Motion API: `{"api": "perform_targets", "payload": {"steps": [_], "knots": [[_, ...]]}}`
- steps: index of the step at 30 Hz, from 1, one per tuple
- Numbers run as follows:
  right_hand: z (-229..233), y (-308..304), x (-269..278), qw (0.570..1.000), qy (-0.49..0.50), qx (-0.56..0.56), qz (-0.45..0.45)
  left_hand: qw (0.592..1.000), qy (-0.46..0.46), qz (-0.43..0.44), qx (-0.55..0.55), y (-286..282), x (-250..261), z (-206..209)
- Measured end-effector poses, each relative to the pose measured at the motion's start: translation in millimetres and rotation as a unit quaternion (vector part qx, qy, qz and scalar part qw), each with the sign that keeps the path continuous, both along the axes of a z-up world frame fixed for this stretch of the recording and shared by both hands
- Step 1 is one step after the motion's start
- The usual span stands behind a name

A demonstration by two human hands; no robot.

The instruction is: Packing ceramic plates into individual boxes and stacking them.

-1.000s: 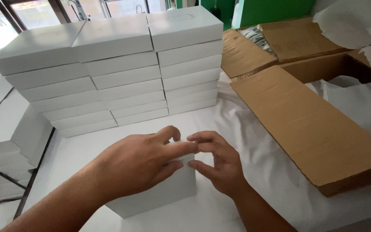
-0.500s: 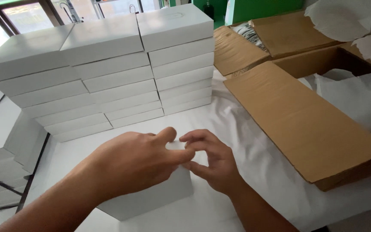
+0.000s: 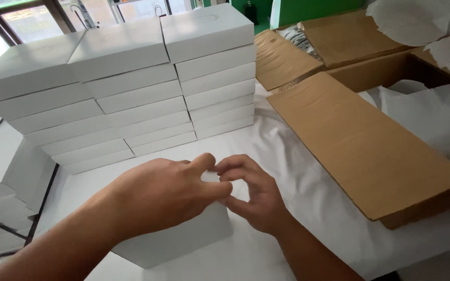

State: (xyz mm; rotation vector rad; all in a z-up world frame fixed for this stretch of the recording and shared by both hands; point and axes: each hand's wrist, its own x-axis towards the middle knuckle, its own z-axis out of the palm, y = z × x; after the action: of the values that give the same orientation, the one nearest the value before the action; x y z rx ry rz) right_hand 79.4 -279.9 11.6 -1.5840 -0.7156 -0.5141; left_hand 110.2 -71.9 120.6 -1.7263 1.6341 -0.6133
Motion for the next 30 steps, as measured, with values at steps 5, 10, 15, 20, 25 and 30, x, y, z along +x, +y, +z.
{"api": "perform_targets", "payload": {"steps": [5,10,15,20,25,30], "knots": [[-2,4,4,0.999,-0.018,0.012,-0.024,0.989,0.052,0.035,-0.137,6,-8,-1],[10,7,-4,0.999,0.002,0.033,-0.032,0.902,0.284,0.169,-0.278,14,-19,-11],[47,-3,-16,0.993,-0.010,-0.086,-0.076,0.889,0.272,0.200,-0.308,19,-20,-32],[73,-10,-18,0.974,-0.126,-0.183,-0.039,0.911,0.172,0.102,-0.361,14,-40,-27],[73,-7,-26,0.962,-0.130,-0.235,-0.051,0.903,0.144,0.081,-0.397,18,-49,-44],[74,-6,-28,0.945,-0.152,-0.283,-0.059,0.878,0.187,0.074,-0.435,20,-48,-50]]}}
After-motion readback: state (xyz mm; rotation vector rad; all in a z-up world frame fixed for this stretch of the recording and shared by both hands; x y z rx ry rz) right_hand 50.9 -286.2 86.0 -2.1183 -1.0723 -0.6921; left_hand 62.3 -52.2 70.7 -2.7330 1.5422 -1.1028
